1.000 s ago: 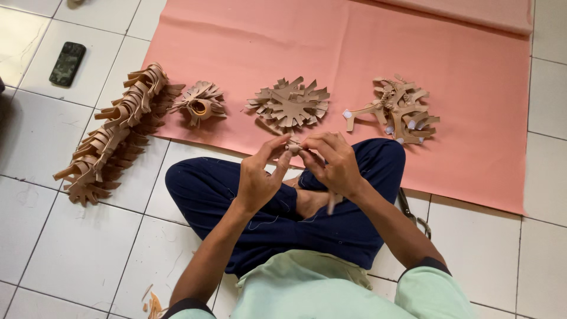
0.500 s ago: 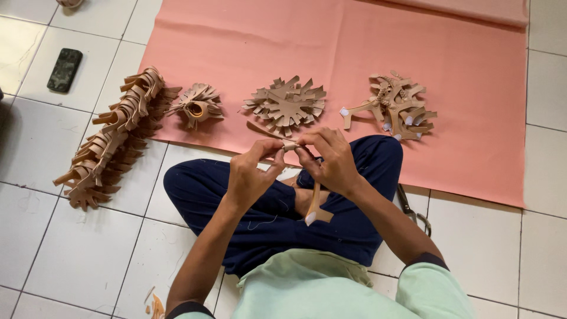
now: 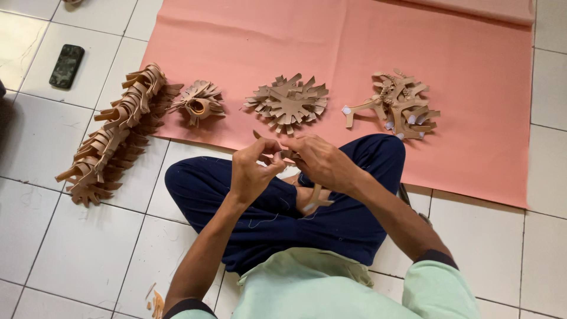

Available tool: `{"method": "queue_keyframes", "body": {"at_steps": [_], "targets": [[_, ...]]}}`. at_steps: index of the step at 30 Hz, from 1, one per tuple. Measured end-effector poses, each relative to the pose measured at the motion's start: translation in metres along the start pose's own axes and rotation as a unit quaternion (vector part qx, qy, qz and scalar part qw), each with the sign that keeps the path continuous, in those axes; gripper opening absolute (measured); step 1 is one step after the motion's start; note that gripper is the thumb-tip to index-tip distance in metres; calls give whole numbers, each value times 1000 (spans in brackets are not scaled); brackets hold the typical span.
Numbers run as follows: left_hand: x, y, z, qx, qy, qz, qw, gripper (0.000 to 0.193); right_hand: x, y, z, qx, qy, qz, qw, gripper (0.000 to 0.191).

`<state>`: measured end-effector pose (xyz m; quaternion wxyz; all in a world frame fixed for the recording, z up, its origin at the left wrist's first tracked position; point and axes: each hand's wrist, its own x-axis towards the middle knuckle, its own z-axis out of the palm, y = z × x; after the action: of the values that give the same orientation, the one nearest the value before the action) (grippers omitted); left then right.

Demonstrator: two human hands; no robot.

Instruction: The person sits on a tiled floor and assembles small, light-brown, leaf-shaped craft pieces into larger circular clusters. They pick up individual pieces, interlock them by hand, and place the growing clusters on a pink mat. A pair of scissors is visible nearby but not used.

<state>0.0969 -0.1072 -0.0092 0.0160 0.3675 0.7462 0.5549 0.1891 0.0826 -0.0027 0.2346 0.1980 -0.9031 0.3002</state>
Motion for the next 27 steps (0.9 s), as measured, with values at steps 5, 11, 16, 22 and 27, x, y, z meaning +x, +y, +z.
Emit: {"method": "queue_keyframes", "body": {"at_steps": [5,11,16,22,27], "targets": [[6,1,4,-57,-22,-56,997,11,-2,-5,-7,-8,17,14,1000,45],[10,5,11,-27,-5,-39,999,12,8,-13,2,-91,140,29,985,30],[11,1,18,-112,-6,-130,985,10,8,-6,8,-133,108,30,985,29],[7,-1,27,-143,-7,-157,977,11,3,-5,26,-100,105,42,989,34],[8,-2,27,-184,4,-180,966,11,2,-5,24,-35,113,43,992,42]]}}
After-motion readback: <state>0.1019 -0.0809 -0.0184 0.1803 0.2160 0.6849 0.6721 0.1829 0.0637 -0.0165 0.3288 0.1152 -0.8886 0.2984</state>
